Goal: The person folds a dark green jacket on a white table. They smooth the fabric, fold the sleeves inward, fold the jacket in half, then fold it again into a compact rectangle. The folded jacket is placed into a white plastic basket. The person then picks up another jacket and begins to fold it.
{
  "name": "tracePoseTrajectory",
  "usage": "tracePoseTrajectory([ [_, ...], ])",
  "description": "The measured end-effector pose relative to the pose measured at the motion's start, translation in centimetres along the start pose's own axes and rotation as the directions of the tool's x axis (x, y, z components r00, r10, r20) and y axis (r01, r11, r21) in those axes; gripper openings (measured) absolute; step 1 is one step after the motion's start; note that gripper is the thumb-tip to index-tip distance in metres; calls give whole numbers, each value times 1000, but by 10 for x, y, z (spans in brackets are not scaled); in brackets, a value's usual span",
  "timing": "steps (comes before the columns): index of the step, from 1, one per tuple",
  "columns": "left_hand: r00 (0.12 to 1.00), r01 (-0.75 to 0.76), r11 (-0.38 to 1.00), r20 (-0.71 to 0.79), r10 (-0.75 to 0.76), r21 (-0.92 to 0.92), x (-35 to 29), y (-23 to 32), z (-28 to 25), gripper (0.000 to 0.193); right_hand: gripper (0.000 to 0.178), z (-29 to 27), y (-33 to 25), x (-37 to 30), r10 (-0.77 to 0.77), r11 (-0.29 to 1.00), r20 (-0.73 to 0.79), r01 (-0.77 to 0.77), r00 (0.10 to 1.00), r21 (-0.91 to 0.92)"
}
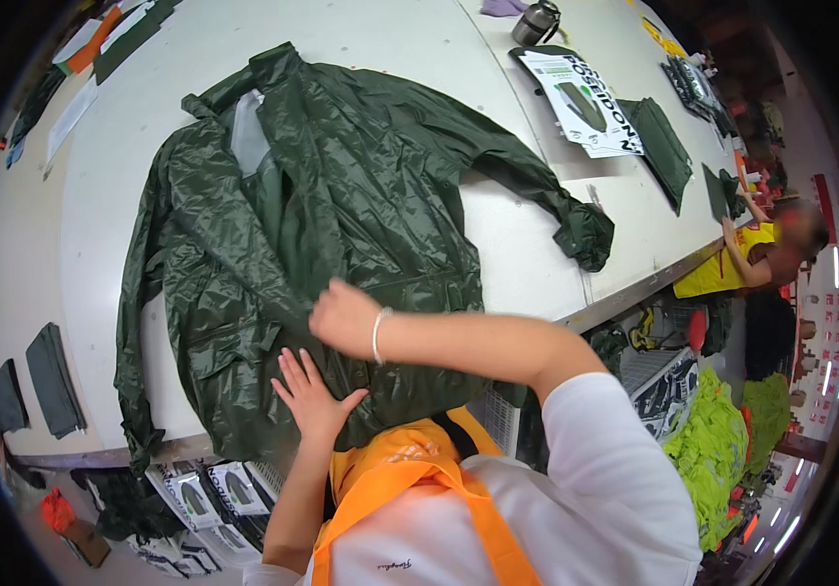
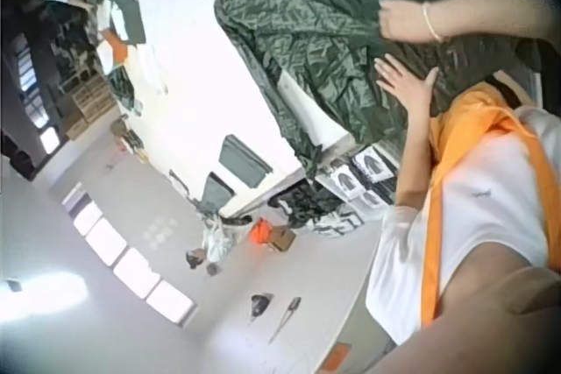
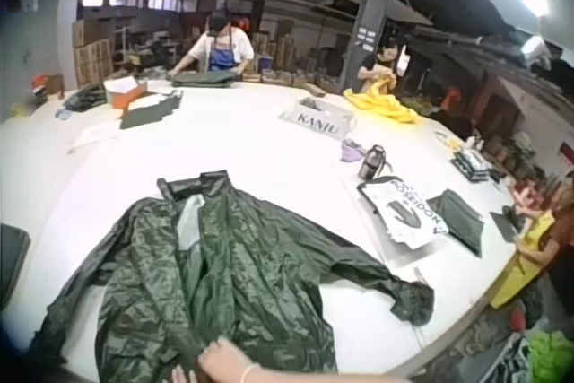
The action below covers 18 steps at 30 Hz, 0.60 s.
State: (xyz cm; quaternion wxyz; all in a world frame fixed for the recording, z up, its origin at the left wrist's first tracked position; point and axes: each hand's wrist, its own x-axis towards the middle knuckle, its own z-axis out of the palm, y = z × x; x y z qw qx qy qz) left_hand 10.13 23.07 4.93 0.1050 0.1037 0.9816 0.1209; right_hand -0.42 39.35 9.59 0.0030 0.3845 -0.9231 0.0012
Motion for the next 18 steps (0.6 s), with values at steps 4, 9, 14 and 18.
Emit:
tracePoseTrajectory([
  [4, 998, 12, 1000, 61, -13, 6, -12, 4, -4, 123, 6, -16, 92, 67, 75, 990, -47, -80, 996, -118],
  [9, 976, 29, 999, 217, -19, -42, -30, 2, -7, 116, 11, 9, 188, 147, 248, 935, -172, -282, 953, -214],
  [14, 993, 70, 963, 107, -43, -259, -21, -15, -37, 64, 9, 46, 224, 198, 457, 887, -342, -447, 821, 113],
  [18, 959, -76, 910, -280, -45, -407, 71, -63, -81, 9, 9, 68, 215, 195, 441, 845, -292, -284, 849, 452],
])
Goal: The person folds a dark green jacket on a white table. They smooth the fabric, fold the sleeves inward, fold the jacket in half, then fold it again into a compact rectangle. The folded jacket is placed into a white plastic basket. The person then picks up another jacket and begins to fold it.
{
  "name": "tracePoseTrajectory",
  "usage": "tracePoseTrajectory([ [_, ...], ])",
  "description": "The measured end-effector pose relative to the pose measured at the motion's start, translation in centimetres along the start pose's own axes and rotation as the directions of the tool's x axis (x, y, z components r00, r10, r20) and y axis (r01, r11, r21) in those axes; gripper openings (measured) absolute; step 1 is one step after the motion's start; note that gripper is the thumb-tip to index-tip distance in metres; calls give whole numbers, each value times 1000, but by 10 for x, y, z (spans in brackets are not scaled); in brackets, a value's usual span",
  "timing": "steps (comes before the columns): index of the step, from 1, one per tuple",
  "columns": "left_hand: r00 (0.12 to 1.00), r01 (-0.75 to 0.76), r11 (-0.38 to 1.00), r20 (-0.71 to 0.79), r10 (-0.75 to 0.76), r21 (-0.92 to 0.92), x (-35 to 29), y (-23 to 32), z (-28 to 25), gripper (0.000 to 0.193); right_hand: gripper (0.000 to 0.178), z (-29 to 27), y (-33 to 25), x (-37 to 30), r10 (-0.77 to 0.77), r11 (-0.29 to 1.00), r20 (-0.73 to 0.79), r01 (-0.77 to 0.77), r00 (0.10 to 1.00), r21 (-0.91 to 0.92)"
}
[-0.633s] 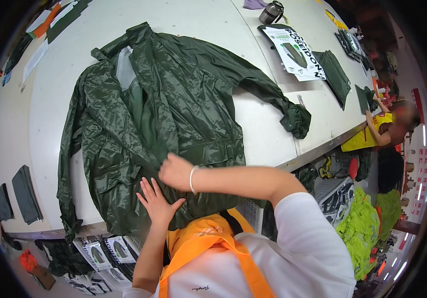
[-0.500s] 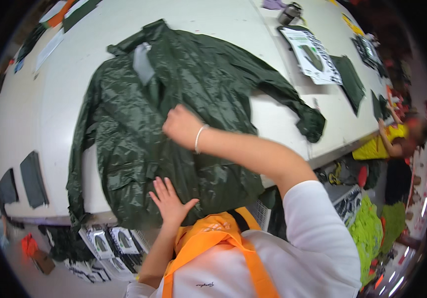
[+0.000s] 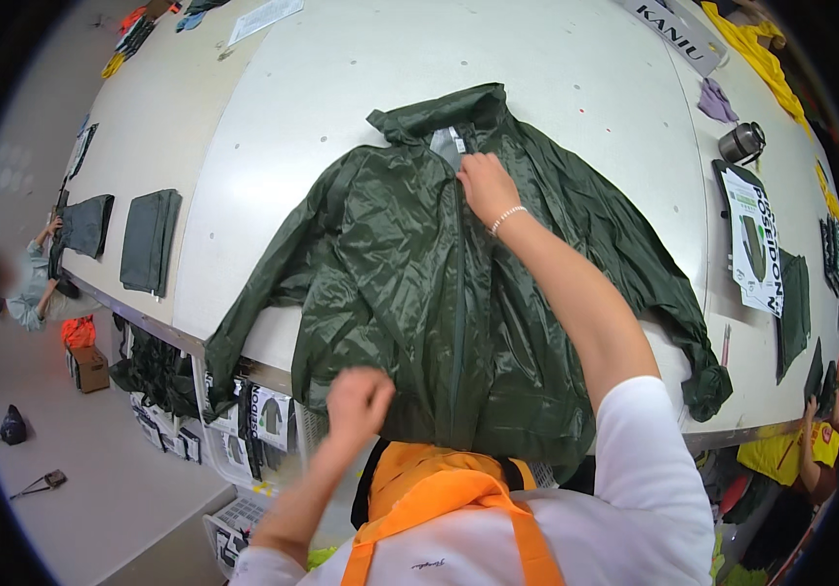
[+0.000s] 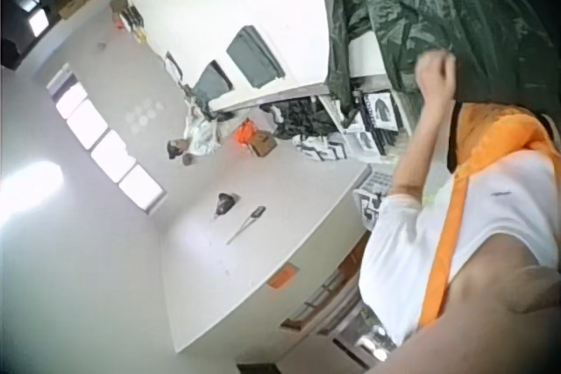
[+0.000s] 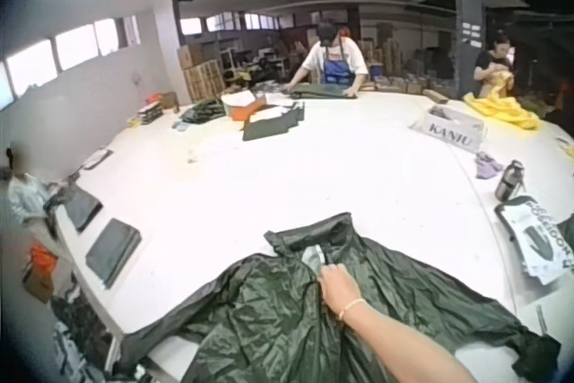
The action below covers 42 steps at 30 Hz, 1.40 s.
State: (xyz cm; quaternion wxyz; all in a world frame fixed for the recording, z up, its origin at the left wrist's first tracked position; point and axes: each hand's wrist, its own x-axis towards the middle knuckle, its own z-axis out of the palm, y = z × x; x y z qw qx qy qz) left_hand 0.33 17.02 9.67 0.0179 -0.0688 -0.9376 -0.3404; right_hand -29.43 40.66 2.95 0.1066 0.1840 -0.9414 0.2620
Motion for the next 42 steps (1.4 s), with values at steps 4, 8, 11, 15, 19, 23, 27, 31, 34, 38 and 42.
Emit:
tracePoseTrajectory([
  [4, 928, -104, 994, -361, 94, -10, 192, -22, -22, 16, 8, -10, -8, 0, 31, 990, -20, -28, 999, 141],
  [8, 900, 432, 883, -29, -434, 182, 352, -61, -3, 54, 9, -28, -15, 4, -1, 995, -60, 8, 998, 102],
  [11, 904, 404, 903, 90, -419, 143, 419, -104, 32, 44, 9, -31, -8, 11, -86, 996, -12, 86, 996, 20],
  [15, 968, 250, 968, -31, -250, -6, 453, -41, 47, 24, 8, -14, 7, 37, -89, 992, 34, 92, 995, -84],
  [19, 984, 169, 979, -83, -160, 114, 446, -23, 55, 34, 9, 6, 21, 77, -7, 989, -113, -9, 994, -149],
  [23, 967, -137, 981, -196, 163, 141, 450, -34, 89, 55, 14, 35, 29, 70, 94, 975, 25, -87, 995, -206],
  [27, 974, -214, 928, -7, 228, 306, 461, 18, 105, 60, 23, 49, 31, 67, 161, 987, 56, -161, 985, -3],
  [31, 974, 27, 970, 213, -80, 243, 479, 27, 124, 38, 21, -46, 29, 50, 179, 971, -60, -167, 982, 169],
  [34, 991, -15, 976, 130, -14, 219, 471, 30, 131, 30, 16, -120, 140, -23, 510, 860, -275, -479, 815, 176],
  [38, 953, -152, 982, 280, 115, 114, 496, -1, 144, 28, 24, -206, 315, -212, 713, 293, -522, -876, 467, -383],
  [42, 860, 263, 914, 504, -77, -309, 489, 11, 136, 24, 29, -257, 386, -423, 784, -124, -605, -920, 139, -372],
])
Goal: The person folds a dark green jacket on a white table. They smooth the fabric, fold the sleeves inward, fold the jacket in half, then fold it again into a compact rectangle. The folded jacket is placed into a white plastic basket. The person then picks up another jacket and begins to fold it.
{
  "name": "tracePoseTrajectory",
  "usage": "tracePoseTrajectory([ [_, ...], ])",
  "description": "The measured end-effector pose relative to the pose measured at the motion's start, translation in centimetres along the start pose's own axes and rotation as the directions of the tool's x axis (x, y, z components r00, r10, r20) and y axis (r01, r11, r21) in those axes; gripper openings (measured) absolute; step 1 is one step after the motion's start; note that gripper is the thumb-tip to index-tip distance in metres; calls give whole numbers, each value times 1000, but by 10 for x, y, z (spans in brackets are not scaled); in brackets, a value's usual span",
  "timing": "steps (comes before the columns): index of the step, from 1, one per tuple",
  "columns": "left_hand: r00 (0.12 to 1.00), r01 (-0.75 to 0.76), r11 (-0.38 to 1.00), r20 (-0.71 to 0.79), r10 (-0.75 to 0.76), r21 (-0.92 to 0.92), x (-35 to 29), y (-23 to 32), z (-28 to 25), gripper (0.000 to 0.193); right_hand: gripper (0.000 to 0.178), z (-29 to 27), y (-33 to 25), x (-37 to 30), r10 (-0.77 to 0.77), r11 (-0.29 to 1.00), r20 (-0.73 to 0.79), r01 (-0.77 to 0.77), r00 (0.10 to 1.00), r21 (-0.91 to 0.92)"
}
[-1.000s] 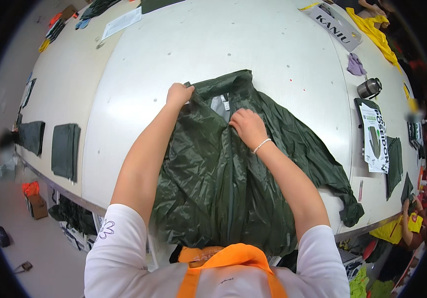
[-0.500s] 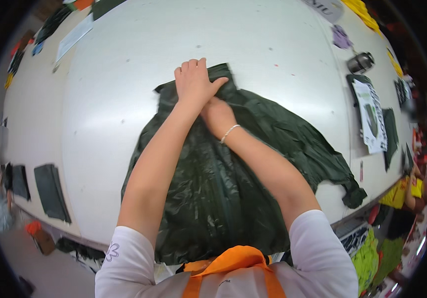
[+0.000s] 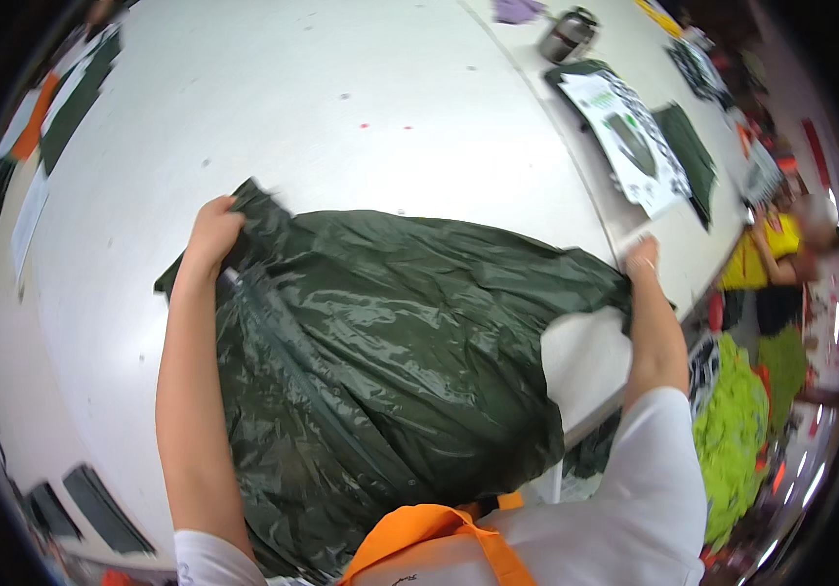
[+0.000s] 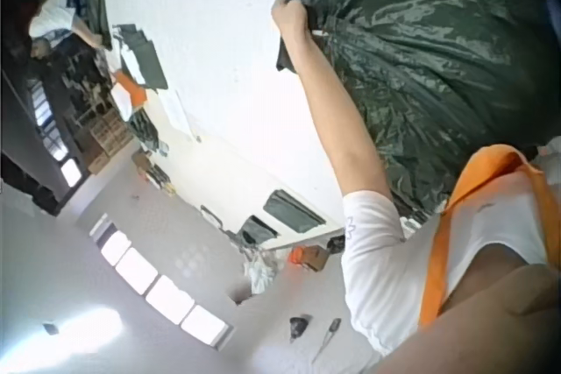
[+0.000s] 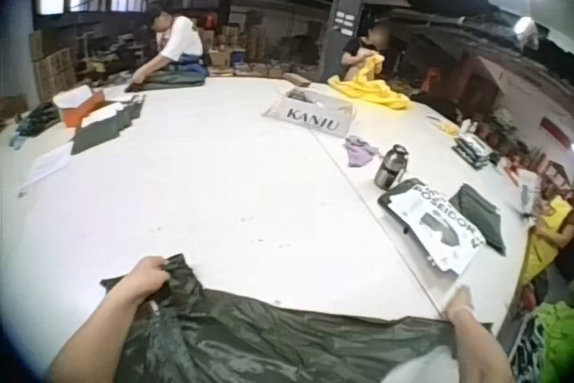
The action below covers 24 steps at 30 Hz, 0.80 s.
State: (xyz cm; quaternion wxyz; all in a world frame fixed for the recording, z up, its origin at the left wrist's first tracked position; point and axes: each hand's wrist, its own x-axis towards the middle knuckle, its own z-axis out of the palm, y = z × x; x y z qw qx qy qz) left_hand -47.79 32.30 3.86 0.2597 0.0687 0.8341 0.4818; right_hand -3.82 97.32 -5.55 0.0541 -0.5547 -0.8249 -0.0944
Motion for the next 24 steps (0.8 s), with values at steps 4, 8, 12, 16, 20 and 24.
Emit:
tracePoseTrajectory([
  [4, 994, 85, 993, -64, -90, -79, -3, -17, -8, 22, 35, 15, 52, -16, -200, 953, -20, 199, 980, 228],
  [8, 982, 124, 992, -140, -126, -25, -12, -4, 0, 35, 28, -20, 11, -33, -283, 954, -72, 288, 956, 77],
  [12, 973, 119, 934, -147, -177, -338, -18, -7, 7, 23, 28, -54, -73, -38, -518, 753, -346, 609, 782, 251],
  [16, 966, 10, 740, -186, -182, -673, -44, 5, 5, 23, 25, -136, -246, -126, -569, 382, -175, 447, 803, 809],
  [20, 982, -108, 641, -181, -49, -760, -57, 5, -3, 26, 31, -199, -371, -220, -792, 49, -175, 346, 586, 937],
  [24, 972, -227, 607, -220, 88, -762, -80, 20, -7, 36, 23, -234, -449, -278, -807, -192, -372, 392, 458, 900],
])
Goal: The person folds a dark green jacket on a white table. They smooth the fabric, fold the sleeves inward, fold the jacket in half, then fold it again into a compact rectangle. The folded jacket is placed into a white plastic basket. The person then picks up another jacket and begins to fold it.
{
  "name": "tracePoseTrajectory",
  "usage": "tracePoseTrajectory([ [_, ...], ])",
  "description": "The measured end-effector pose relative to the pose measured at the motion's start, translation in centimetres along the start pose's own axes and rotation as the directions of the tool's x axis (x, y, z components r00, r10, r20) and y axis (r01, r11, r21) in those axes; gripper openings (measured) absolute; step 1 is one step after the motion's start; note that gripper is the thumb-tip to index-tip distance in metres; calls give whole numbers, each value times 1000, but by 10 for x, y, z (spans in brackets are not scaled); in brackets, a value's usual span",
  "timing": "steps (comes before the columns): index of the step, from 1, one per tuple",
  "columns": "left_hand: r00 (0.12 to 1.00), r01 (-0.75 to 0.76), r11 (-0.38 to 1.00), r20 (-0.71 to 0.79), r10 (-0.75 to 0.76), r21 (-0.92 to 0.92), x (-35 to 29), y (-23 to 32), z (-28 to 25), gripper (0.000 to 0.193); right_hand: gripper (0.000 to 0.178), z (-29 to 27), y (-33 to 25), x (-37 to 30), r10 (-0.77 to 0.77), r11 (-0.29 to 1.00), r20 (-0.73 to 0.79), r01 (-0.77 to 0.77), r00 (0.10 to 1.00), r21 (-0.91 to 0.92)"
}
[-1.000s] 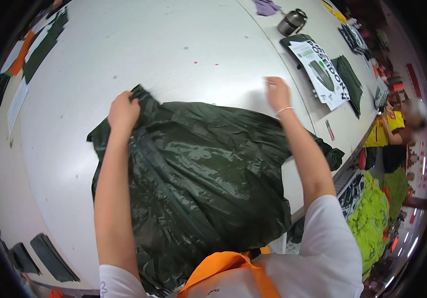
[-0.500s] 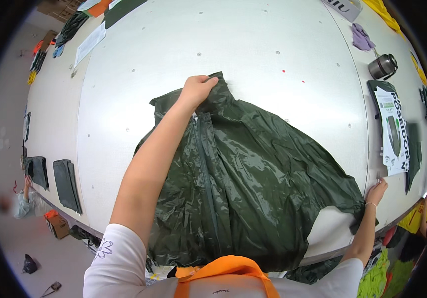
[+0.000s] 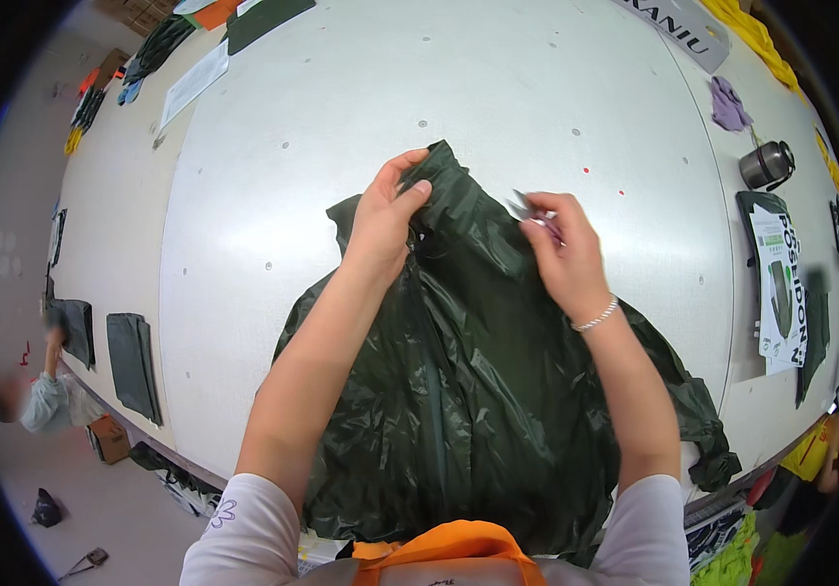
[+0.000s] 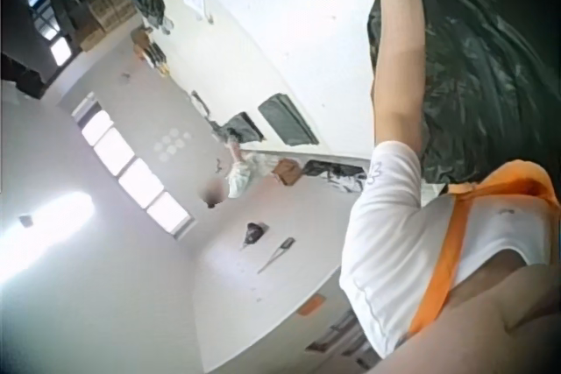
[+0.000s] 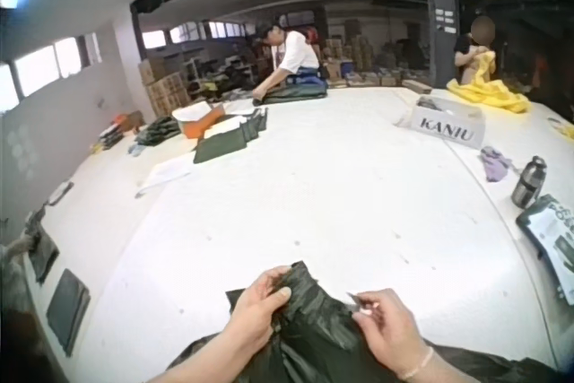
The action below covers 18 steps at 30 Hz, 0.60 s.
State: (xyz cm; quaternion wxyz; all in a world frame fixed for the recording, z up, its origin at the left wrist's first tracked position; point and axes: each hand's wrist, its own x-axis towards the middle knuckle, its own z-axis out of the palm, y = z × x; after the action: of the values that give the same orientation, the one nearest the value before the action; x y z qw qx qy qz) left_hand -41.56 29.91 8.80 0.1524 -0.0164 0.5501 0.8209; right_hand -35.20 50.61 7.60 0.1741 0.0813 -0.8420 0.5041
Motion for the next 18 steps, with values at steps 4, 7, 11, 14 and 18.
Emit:
tracePoseTrajectory([
  [4, 999, -22, 999, 39, 23, -27, -13, 6, -4, 41, 22, 34, -22, 19, -71, 997, -4, 71, 997, -3],
  [7, 999, -28, 1000, 33, 28, 4, -18, 10, -3, 41, 22, 37, -27, 25, -102, 994, 16, 103, 995, -47],
  [11, 997, -60, 997, 41, 58, 56, -22, 12, 0, 37, 21, 36, -35, 31, -104, 993, 36, 106, 994, -54],
  [14, 996, -78, 995, 47, 76, 56, -22, 13, 3, 37, 20, 33, -36, 32, -115, 991, 30, 117, 993, -59],
  [18, 996, -80, 994, 52, 76, 77, -23, 14, 3, 37, 16, 32, -36, 32, -151, 988, 3, 151, 989, -35],
])
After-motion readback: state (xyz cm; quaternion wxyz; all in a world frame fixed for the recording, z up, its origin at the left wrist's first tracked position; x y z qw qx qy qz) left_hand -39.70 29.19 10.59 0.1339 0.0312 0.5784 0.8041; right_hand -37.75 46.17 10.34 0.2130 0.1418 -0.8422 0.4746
